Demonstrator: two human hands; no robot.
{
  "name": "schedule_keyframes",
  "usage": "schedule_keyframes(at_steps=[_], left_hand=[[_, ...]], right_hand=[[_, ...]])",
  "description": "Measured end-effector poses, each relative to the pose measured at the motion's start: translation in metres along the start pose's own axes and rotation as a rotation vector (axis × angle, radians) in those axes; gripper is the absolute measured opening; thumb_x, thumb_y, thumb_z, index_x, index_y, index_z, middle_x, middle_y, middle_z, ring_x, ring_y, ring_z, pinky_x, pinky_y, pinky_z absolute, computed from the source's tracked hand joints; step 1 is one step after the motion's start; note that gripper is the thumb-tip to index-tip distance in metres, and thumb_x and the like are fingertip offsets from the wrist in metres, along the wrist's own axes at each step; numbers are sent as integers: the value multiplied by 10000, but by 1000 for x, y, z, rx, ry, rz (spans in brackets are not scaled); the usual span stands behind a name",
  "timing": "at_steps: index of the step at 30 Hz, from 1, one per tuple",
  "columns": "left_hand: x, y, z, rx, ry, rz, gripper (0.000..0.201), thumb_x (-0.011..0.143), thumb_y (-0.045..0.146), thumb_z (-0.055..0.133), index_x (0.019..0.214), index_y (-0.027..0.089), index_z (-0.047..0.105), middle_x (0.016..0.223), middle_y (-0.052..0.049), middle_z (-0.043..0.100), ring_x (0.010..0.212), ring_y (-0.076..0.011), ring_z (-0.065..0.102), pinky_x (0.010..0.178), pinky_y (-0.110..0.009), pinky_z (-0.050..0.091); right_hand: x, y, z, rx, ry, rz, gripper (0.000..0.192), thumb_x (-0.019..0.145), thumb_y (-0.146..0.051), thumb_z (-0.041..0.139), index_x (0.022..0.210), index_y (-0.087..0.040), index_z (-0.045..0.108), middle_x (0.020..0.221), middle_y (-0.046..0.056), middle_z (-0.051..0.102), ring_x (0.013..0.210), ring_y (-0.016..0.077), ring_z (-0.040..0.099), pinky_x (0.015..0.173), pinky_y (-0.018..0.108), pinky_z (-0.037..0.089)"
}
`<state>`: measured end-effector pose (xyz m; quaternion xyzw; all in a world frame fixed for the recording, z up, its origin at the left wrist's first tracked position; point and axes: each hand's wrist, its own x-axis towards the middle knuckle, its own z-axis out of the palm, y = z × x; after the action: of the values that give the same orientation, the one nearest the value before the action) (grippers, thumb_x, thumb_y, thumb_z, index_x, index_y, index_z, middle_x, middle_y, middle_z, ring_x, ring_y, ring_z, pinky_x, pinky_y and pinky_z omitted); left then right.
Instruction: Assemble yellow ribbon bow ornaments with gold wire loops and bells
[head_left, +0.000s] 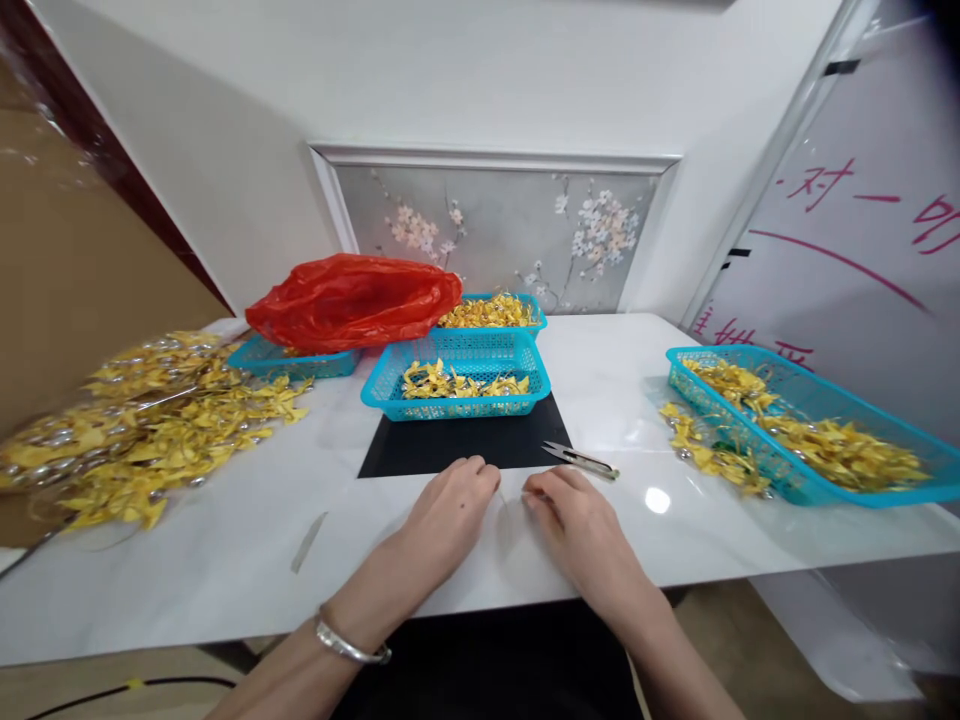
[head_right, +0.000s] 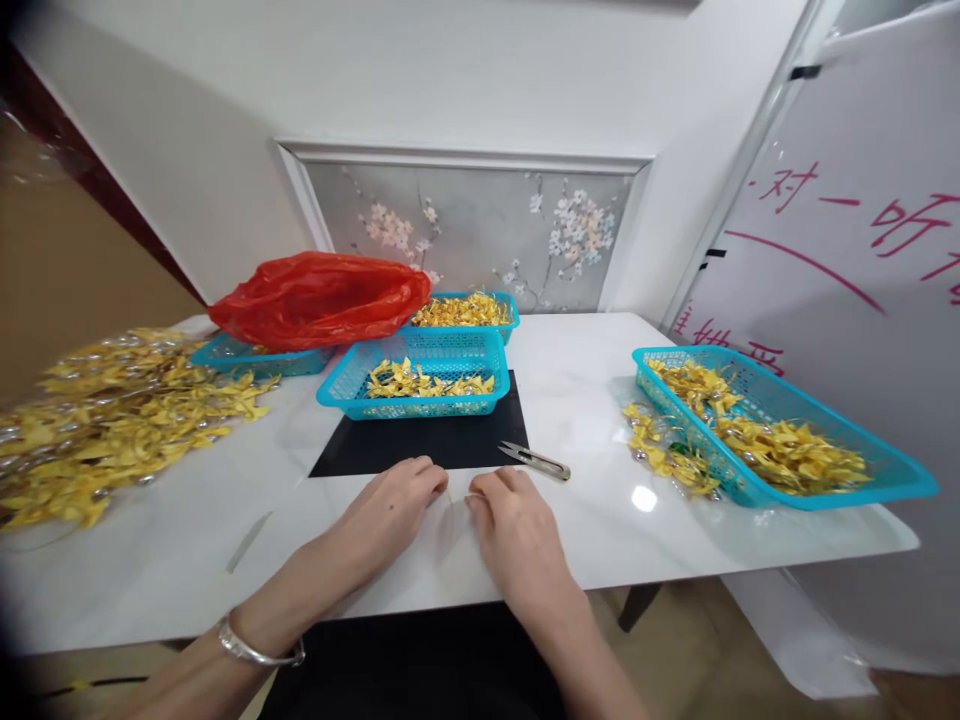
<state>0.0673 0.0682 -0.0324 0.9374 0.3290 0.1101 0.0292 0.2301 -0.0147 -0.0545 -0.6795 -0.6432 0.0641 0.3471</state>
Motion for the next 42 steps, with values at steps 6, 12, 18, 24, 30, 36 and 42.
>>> schedule_keyframes(at_steps=[6, 12, 18, 24, 30, 36, 42], left_hand=[[-2, 4, -4, -38, -29, -51, 82, 921, 182, 627, 981, 138, 663, 1037, -52, 688, 960, -218, 663, 834, -427, 556], [-3, -3, -14, -251, 17, -158, 170, 943, 57, 498, 1013, 123, 637, 1018, -62, 681, 920, -182, 659, 836, -352, 535], [-8, 0, -18, -446, 7, -212, 129, 880, 124, 615, 998, 149, 663, 913, -35, 706, 843, -197, 656, 780, -349, 513], [-12, 2, -12, -644, -12, -202, 238, 934, 228, 579, 713, 155, 628, 658, 37, 605, 640, -150, 591, 660, -313, 478], [-22, 4, -27, -968, -24, -257, 210, 850, 165, 554, 686, 152, 684, 636, 22, 621, 624, -130, 545, 612, -249, 422], [-32, 11, -38, -1165, 5, -325, 155, 781, 290, 693, 805, 140, 727, 686, -3, 654, 632, -140, 539, 617, -265, 435], [-35, 16, -37, -1224, 163, -382, 168, 765, 292, 742, 808, 177, 628, 722, 33, 595, 649, -124, 513, 611, -252, 423]], right_hand=[[13, -18, 19, -14, -59, 20, 83, 885, -115, 606, 858, -160, 670, 898, 87, 658, 908, 281, 638, 755, 381, 499], [18, -20, 31, 59, -41, 29, 131, 889, -63, 553, 803, -153, 593, 844, 16, 604, 849, 186, 590, 772, 350, 478], [19, -23, 16, 352, -83, -1, 161, 937, -198, 471, 778, -214, 490, 681, -34, 556, 592, 131, 529, 548, 241, 391], [17, -29, 7, 530, -90, 6, 174, 939, -272, 446, 773, -223, 457, 655, -48, 491, 583, 119, 481, 533, 228, 364], [14, -34, -6, 622, -83, 30, 184, 954, -297, 448, 793, -210, 468, 671, -45, 455, 594, 113, 428, 545, 234, 348], [8, -52, -25, 711, -130, -7, 173, 968, -292, 461, 823, -204, 495, 705, -36, 479, 623, 111, 430, 542, 230, 338], [9, -60, -32, 756, -151, -54, 151, 962, -260, 476, 825, -205, 509, 701, -40, 501, 620, 106, 439, 526, 227, 325]])
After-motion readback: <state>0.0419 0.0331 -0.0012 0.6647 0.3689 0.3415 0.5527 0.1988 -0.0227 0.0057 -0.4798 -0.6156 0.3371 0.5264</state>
